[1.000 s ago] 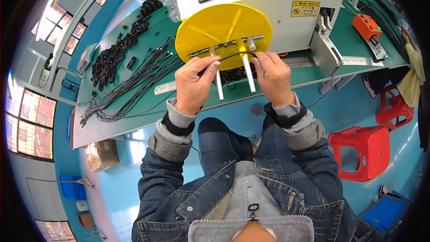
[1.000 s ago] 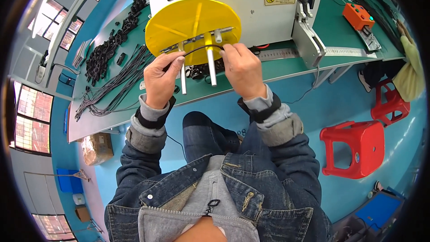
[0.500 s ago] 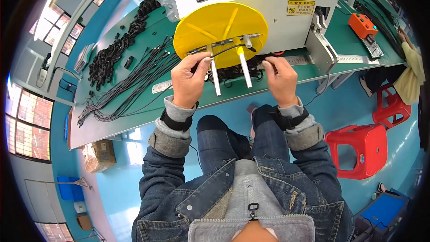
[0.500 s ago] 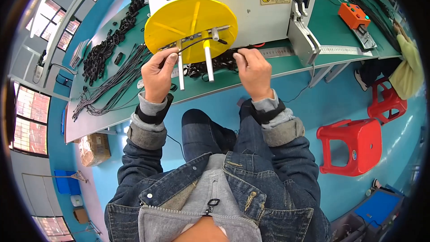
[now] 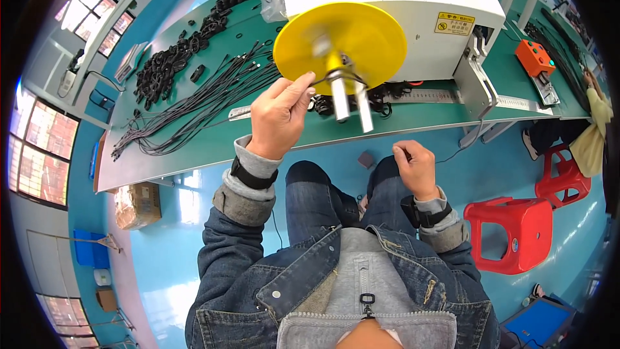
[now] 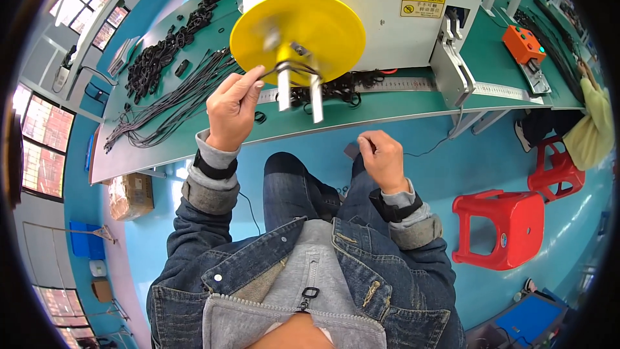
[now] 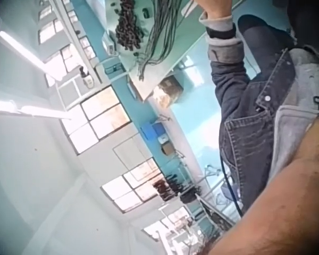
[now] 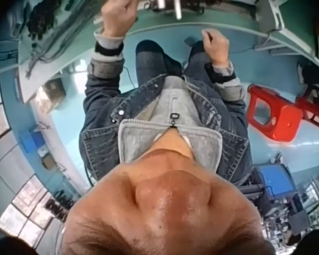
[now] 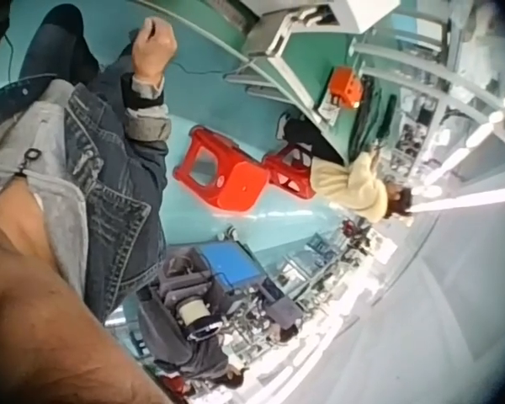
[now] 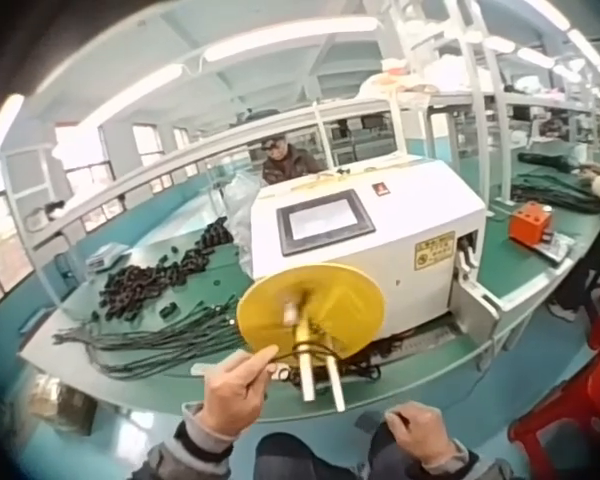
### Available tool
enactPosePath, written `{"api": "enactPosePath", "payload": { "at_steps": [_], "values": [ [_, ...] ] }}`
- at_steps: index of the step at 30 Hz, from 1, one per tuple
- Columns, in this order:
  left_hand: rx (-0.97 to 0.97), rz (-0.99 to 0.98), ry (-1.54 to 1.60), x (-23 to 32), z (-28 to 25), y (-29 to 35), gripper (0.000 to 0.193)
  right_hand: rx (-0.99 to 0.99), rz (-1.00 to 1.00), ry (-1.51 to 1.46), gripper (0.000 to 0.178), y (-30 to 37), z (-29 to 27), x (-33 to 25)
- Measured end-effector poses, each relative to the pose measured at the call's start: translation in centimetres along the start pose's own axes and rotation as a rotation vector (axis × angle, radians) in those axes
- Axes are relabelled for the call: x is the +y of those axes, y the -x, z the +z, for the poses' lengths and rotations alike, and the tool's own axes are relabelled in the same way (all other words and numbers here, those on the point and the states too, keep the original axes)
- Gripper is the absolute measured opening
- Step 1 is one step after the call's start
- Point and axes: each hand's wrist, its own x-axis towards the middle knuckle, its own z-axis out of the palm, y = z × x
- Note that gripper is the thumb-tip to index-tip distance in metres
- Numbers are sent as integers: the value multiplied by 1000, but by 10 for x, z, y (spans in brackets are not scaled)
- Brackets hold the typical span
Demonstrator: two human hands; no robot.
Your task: The person picks up a cable, winds it around the pegs of a machine, and removes the coiled cable. They then secure the coil by wrapping a rubber band around it and repeat the process for several more cables.
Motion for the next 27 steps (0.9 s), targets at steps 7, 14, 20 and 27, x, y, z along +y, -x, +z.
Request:
{"api": "enactPosePath", "payload": {
  "at_steps": [7, 14, 20, 27],
  "values": [
    [-41, -96, 6, 12, 1, 17, 25, -81, 44, 1, 7, 5, 1, 3],
    [-2, -35, -18, 24, 19, 30, 38, -103, 69, -14, 7, 10, 3, 2],
    [-80, 216, -359, 47, 20, 4, 46, -97, 47, -29, 7, 2, 1, -8],
    [-204, 231, -712, 70, 37, -1, 38, 64, -86, -174, 12, -37, -2, -55]
  ]
}}
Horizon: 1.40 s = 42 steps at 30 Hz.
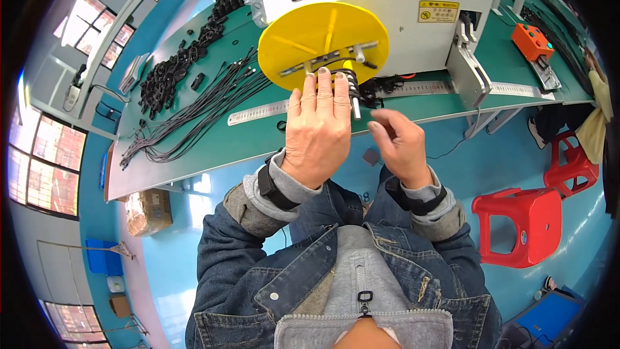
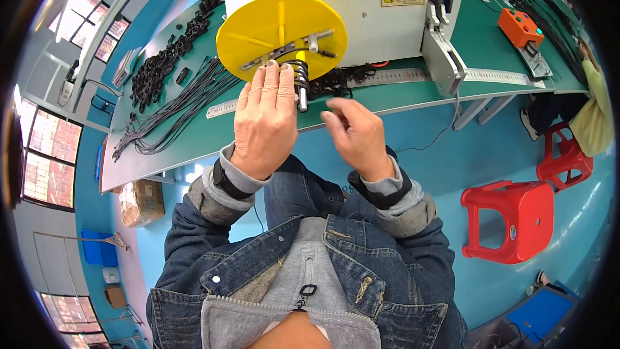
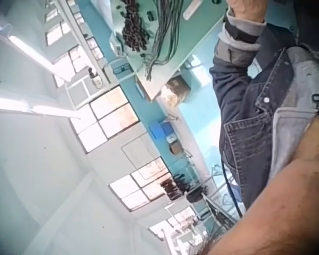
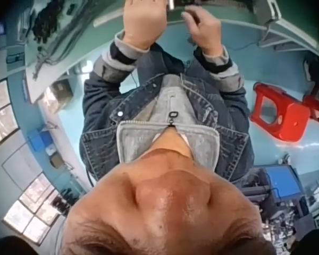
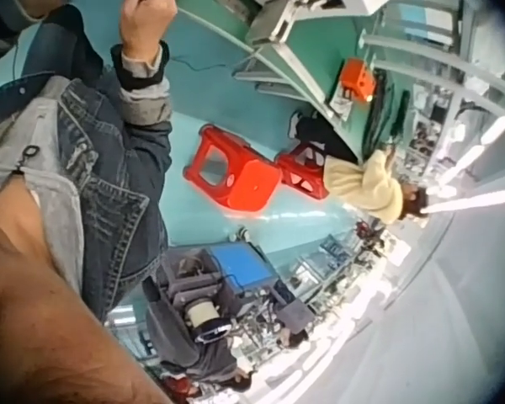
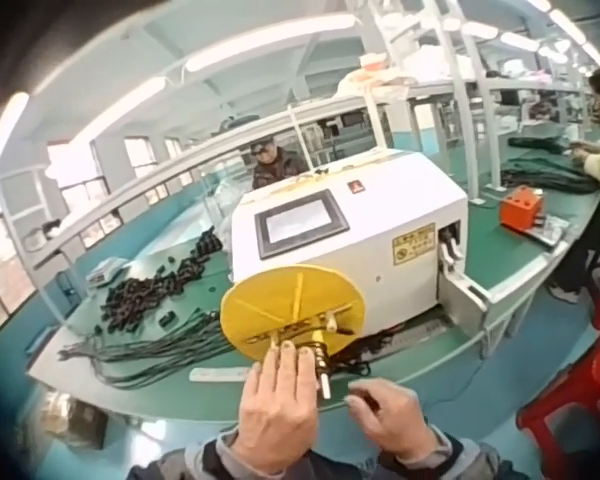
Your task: The person picks up a cable, winds it around the pegs of a machine, and removes the coiled cable. They then secure the coil by wrapping a rubber band around it and repeat the process for several more cables.
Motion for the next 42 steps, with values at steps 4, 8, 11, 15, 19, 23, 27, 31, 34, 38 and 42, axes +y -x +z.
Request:
{"api": "enactPosePath", "payload": {
  "at_steps": [4, 8, 11, 15, 19, 23, 27, 31, 34, 38, 42],
  "values": [
    [75, -39, 124, -1, 12, 5, 42, -32, -50, 29, 38, -17, 10, -7],
    [115, -107, 172, -1, 17, 2, 39, 63, -212, 195, 61, -29, 21, 2],
    [116, -145, 151, 4, 15, -3, 42, 11, -223, 181, 74, -35, 22, 5],
    [42, -233, 279, -3, 23, -2, 46, -96, -125, 22, 80, -41, 20, 9],
    [-78, -285, 411, -5, 18, -6, 51, -101, -199, 2, 80, -50, 24, 15],
    [-29, -275, 415, -2, 18, -3, 51, -169, -64, -294, 73, -47, 27, 10],
    [-71, -252, 380, 2, 9, 4, 49, -193, -71, -219, 67, -37, 34, 5],
    [-56, -215, 368, 3, 11, 6, 46, 170, -192, -63, 55, -20, 58, 1],
    [-46, -204, 373, 3, 10, 6, 44, 193, -105, -147, 48, -21, 60, -5],
    [-90, -213, 409, 2, 4, 3, 44, 102, -23, -155, 47, -21, 52, -11],
    [-143, -225, 476, -2, 3, -3, 44, 119, -72, -75, 43, -23, 50, -15]
  ]
}}
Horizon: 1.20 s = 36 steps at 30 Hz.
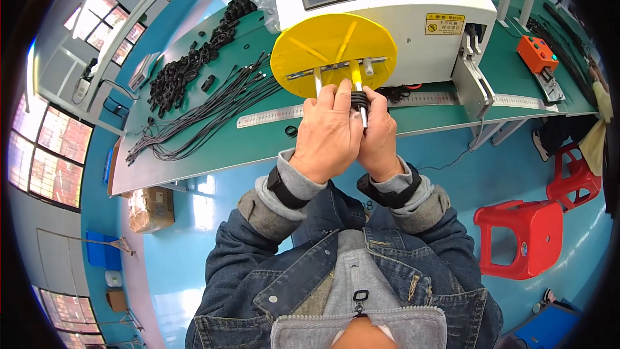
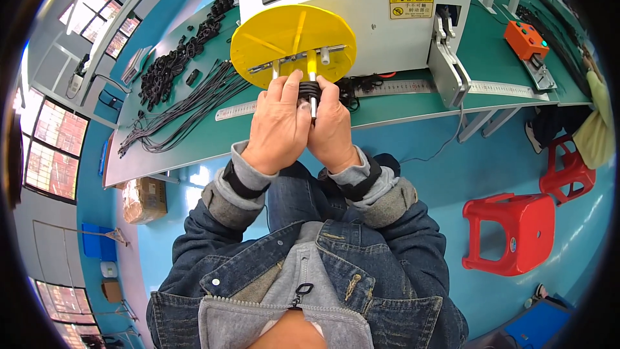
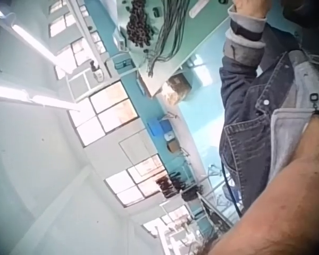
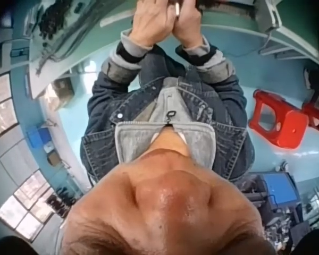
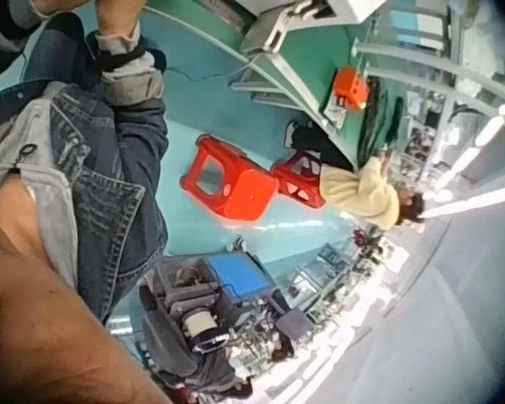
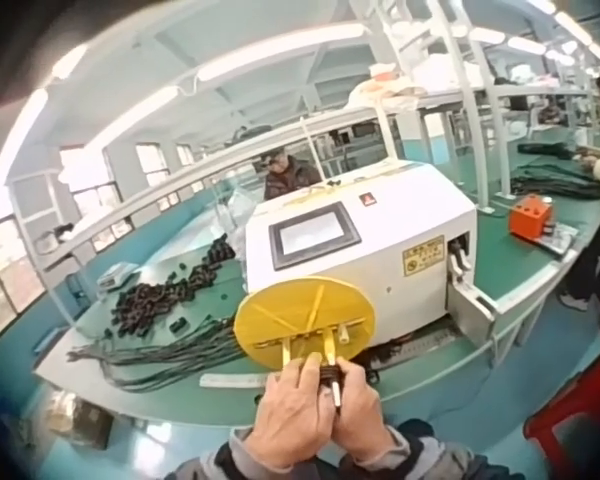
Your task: The person picks up a cable, winds it around the pegs of a machine, and removes the coiled cable. They then secure the coil by wrapping a rubber band around it and repeat the process for several more cables.
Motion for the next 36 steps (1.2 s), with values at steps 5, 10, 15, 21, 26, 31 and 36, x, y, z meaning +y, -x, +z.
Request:
{"api": "enactPosePath", "payload": {
  "at_steps": [5, 10, 15, 21, 26, 31, 36],
  "values": [
    [-42, -25, 39, 2, 0, 1, 45, -29, -16, 36, 33, -5, -3, -3],
    [-58, -47, 52, 14, -8, 15, 47, -114, 78, 53, 30, 8, -11, -12],
    [84, 70, 119, 36, -10, 52, 51, -165, 32, 90, 29, 29, -28, -23],
    [-75, -373, 894, 2, -11, 87, 44, -285, -111, 102, 28, 42, -25, -4],
    [-638, -971, 1635, -24, -17, 78, 41, -384, -67, -98, 20, 50, -12, 5],
    [-806, -891, 1340, -23, -29, 72, 38, -503, -56, -14, 20, 58, -10, 20],
    [-878, -1012, 1281, -26, -15, 72, 40, -609, -114, 96, 20, 62, -10, 30]
  ]
}}
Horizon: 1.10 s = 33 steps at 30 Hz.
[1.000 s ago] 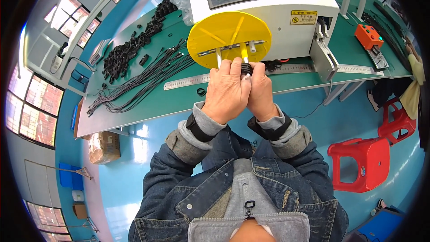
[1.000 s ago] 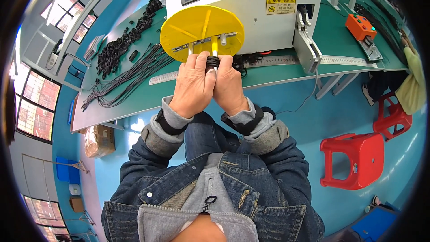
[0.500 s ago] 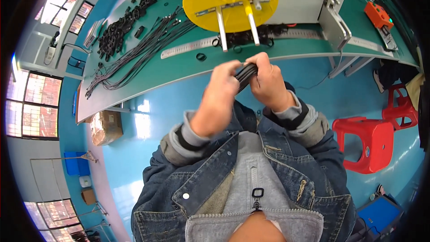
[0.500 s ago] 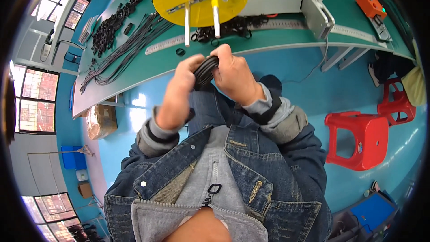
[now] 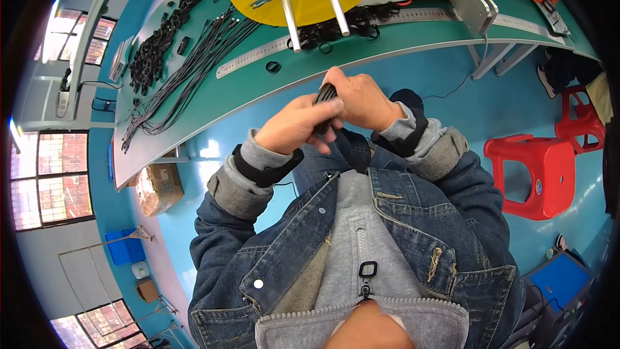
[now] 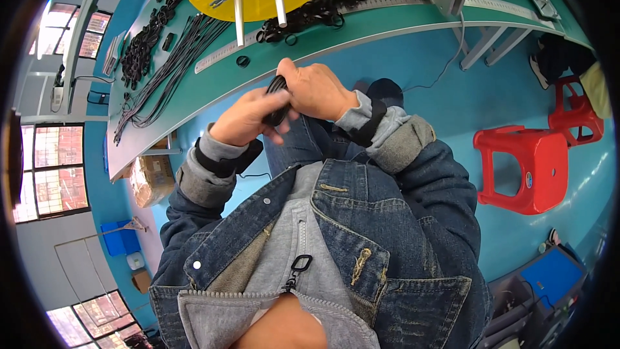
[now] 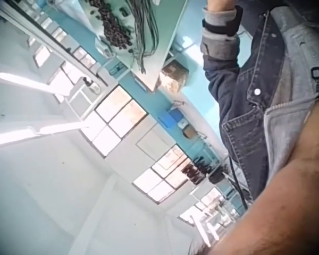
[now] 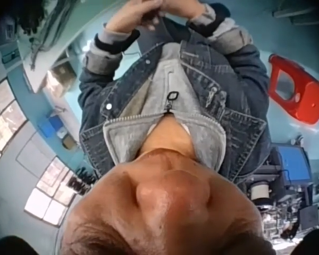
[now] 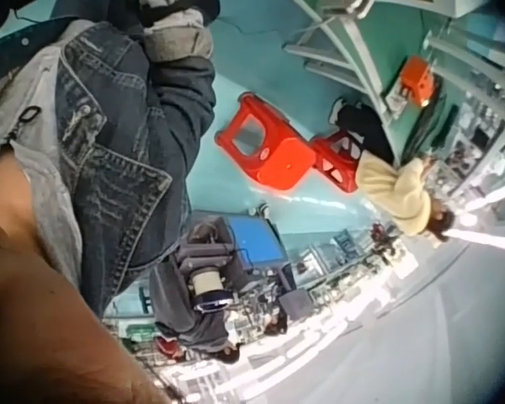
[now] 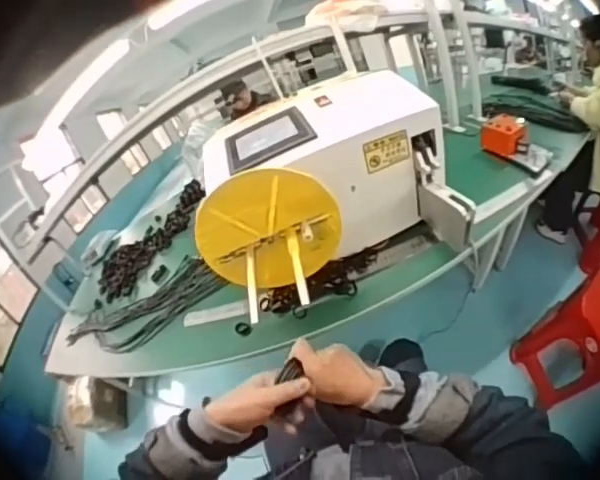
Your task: The person picks up a cable, winds it around the pegs of a machine, and removes the coiled cable. They then secure the coil by wrapping a rubber band around it and repeat the process for several more cables.
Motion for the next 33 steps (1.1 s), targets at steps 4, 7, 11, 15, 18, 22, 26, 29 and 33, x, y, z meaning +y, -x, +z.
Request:
{"api": "enactPosePath", "payload": {
  "at_steps": [4, 7, 11, 15, 18, 22, 26, 29, 33],
  "values": [
    [50, 20, -454, -20, -3, -19, 33, -130, -59, 209, 20, 5, -6, 1],
    [163, 277, -820, -39, -1, -28, 33, -104, -128, 270, 20, 17, -2, -2],
    [74, 543, -758, -61, -6, -39, 33, -123, -189, 325, 18, 34, 4, -2],
    [142, 348, -636, -87, -6, -58, 25, -219, -130, 346, 18, 32, 3, 1],
    [187, 189, -257, -89, 0, -62, 18, -239, -95, 255, 16, 23, 3, 6],
    [104, 230, 303, -82, -23, -59, 14, -171, -57, -36, 16, -8, -11, 13],
    [-117, 298, 560, -71, -43, -46, 19, 28, 12, 252, 21, -51, -4, 47],
    [-207, 341, 632, -71, -50, -43, 20, -56, 32, 499, 17, -62, 10, 69],
    [-186, 448, 706, -70, -57, -44, 21, 27, 122, 230, 11, -53, 12, 54]
  ]
}}
